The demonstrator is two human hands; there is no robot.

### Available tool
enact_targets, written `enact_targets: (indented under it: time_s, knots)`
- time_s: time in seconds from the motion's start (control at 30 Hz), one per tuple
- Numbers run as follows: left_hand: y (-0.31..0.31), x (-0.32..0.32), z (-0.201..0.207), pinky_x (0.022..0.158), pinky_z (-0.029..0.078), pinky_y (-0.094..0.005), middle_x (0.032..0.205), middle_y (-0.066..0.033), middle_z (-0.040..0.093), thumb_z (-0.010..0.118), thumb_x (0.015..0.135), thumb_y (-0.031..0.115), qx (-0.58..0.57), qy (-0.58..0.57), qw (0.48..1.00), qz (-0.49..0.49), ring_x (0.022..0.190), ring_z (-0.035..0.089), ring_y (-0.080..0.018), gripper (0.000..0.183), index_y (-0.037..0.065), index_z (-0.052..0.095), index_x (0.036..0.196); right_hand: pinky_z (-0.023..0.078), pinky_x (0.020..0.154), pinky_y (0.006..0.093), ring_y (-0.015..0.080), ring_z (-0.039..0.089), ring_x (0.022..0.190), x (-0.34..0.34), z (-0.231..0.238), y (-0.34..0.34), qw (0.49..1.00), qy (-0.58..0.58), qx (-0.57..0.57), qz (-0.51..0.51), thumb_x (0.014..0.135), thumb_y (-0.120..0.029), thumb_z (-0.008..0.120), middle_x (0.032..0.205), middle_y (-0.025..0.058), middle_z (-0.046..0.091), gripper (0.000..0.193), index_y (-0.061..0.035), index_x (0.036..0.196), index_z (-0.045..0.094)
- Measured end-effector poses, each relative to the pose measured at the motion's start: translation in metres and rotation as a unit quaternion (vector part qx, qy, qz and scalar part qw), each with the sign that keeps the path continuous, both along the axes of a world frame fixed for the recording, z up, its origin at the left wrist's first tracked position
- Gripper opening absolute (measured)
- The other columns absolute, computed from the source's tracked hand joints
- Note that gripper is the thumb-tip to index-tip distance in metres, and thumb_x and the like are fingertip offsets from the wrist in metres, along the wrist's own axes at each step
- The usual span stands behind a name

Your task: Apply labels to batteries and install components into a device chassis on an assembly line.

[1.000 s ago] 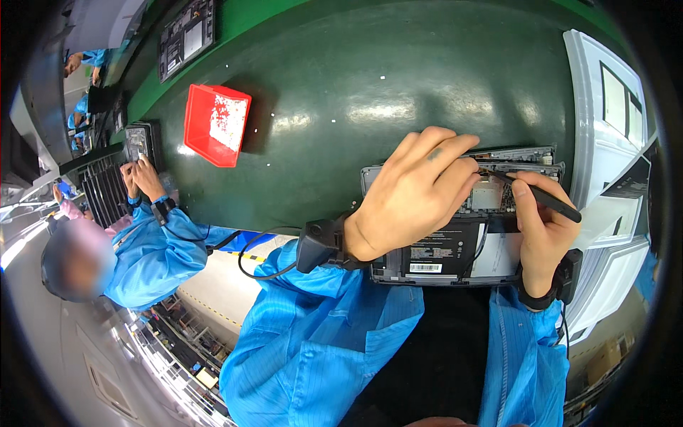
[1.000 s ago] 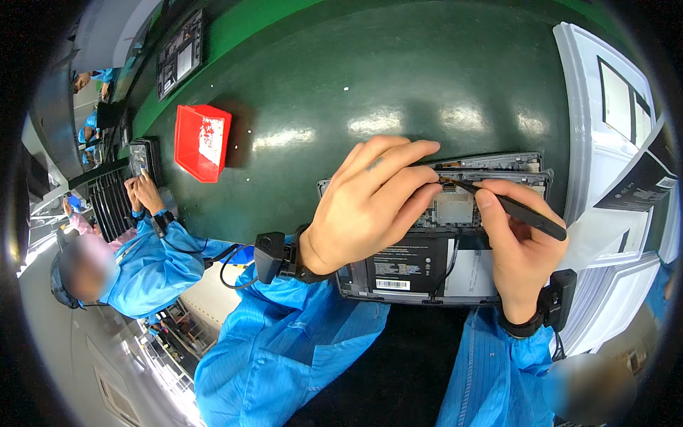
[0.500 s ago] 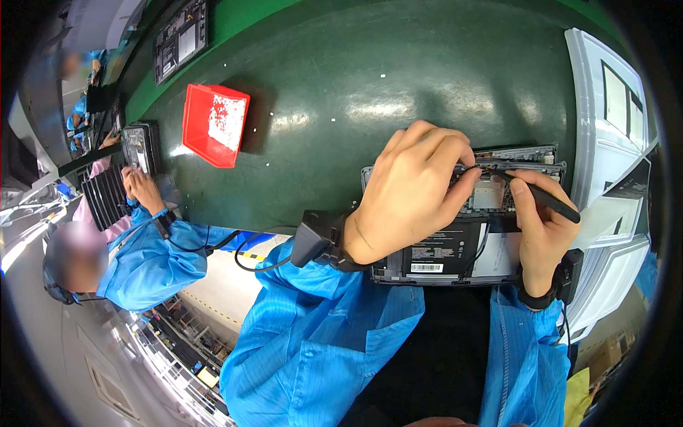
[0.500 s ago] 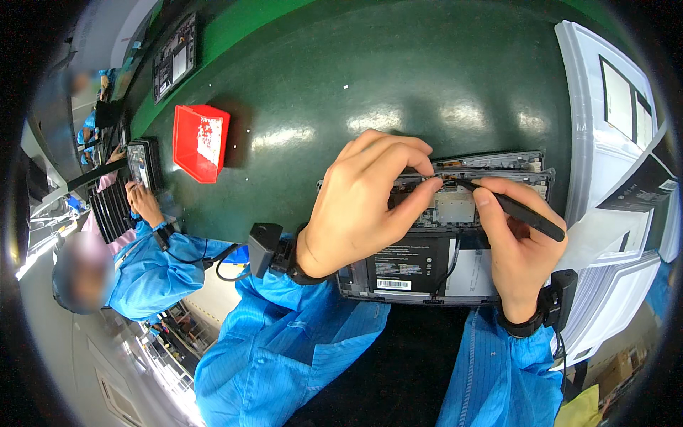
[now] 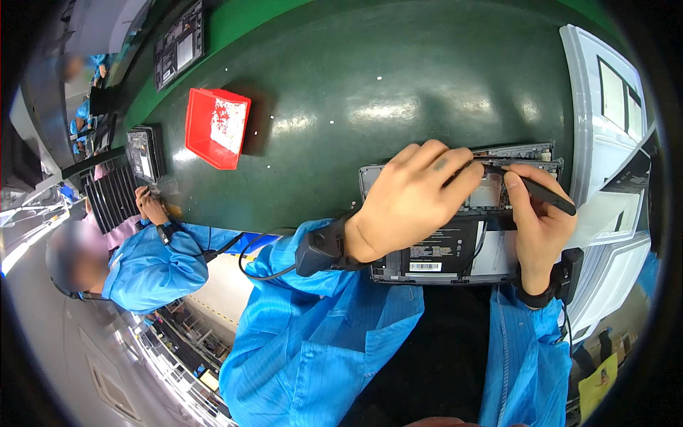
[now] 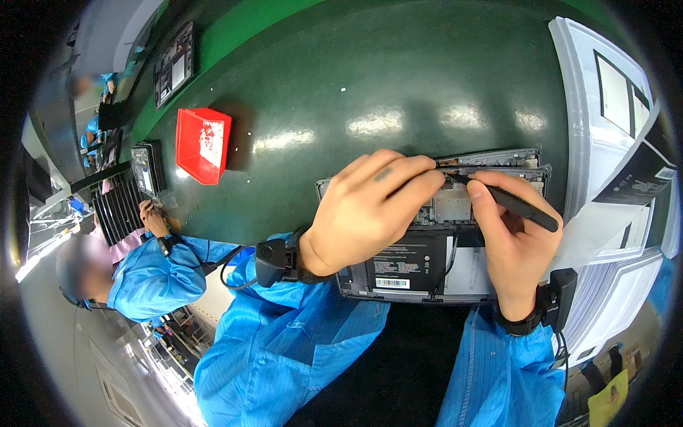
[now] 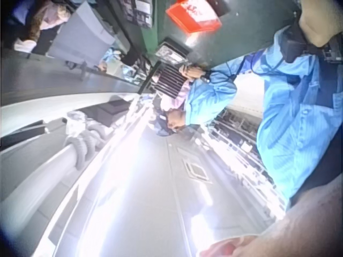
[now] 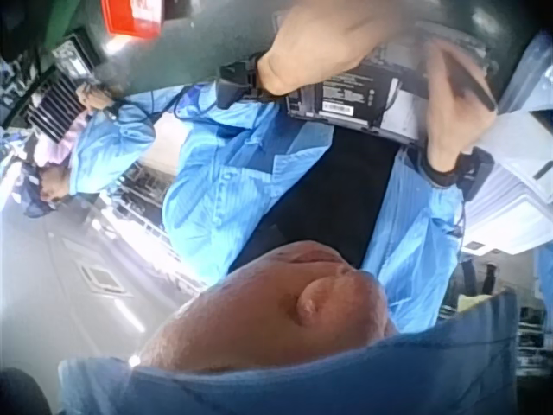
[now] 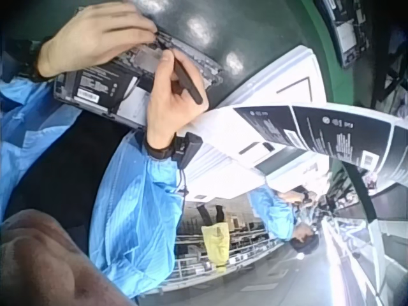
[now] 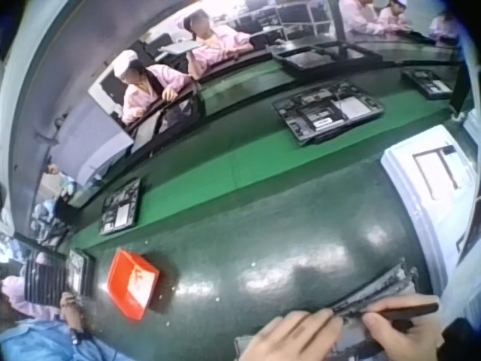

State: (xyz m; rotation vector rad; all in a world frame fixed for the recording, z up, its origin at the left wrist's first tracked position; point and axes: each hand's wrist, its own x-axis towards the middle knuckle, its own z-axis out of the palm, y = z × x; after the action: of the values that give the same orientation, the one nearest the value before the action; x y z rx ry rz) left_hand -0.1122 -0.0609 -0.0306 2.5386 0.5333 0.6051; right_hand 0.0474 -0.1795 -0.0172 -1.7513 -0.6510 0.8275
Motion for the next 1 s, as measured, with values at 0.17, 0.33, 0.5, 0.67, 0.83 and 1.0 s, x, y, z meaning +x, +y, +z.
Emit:
enact_targets:
  time_s: [0.17,0.33,0.5,0.67,0.83,1.0]
  knots:
    - [-0.001,-0.005,-0.002,0.075,0.055,-0.0340,0.113,-0.0099,0.066,0.067,0.071,0.010,0.067,0.028,0.997,-0.038,0.093,0.065,-0.0246,0.037,0.005,0.070,0.108,0.043,0.061,0.0168,0.0033,0.056,0.070,0.000,-0.001,-0.002,1.000,-0.003,0.001,0.000,0.089,0.000,0.074,0.085,0.0005,0.068,0.015,0.0034,0.104,0.072]
    - [0.001,-0.008,-0.003,0.077,0.054,-0.0331,0.117,-0.0093,0.065,0.067,0.072,0.012,0.108,0.028,0.993,-0.048,0.096,0.064,-0.0228,0.040,0.003,0.069,0.112,0.044,0.061,0.0171,0.0038,0.057,0.072,0.001,-0.002,-0.001,1.000,0.011,0.006,0.004,0.089,0.000,0.074,0.087,0.0015,0.068,0.016,0.0036,0.104,0.072]
    - [-0.001,-0.009,0.002,0.077,0.053,-0.0330,0.117,-0.0105,0.065,0.067,0.073,0.012,0.113,0.048,0.991,-0.053,0.098,0.064,-0.0227,0.039,0.003,0.069,0.111,0.043,0.060,0.0165,0.0047,0.057,0.071,0.005,-0.009,-0.015,0.998,0.000,0.056,-0.027,0.087,0.002,0.074,0.091,0.0052,0.071,0.017,0.0038,0.103,0.072]
    - [-0.004,-0.014,-0.007,0.078,0.054,-0.0338,0.121,-0.0134,0.065,0.067,0.074,0.011,0.115,0.017,0.992,-0.047,0.100,0.064,-0.0254,0.037,0.001,0.070,0.109,0.040,0.055,0.0169,0.0039,0.055,0.067,0.000,-0.010,-0.005,0.990,-0.094,0.083,0.058,0.083,0.002,0.076,0.091,0.0078,0.072,0.018,0.0028,0.101,0.073]
    - [-0.003,-0.015,-0.007,0.081,0.056,-0.0369,0.121,-0.0158,0.065,0.067,0.072,0.011,0.100,0.000,0.994,-0.047,0.100,0.065,-0.0281,0.035,-0.001,0.071,0.105,0.038,0.052,0.0170,0.0030,0.054,0.065,0.000,-0.010,-0.004,0.992,-0.094,0.042,0.066,0.083,0.001,0.077,0.091,0.0058,0.073,0.018,0.0021,0.101,0.074]
    - [-0.003,-0.015,-0.008,0.080,0.056,-0.0366,0.121,-0.0162,0.065,0.068,0.069,0.009,0.098,-0.002,0.994,-0.049,0.100,0.065,-0.0286,0.038,-0.001,0.070,0.106,0.040,0.052,0.0176,0.0049,0.058,0.067,-0.002,-0.008,-0.001,0.989,-0.119,0.050,0.079,0.083,0.001,0.077,0.092,0.0075,0.073,0.018,0.0016,0.100,0.074]
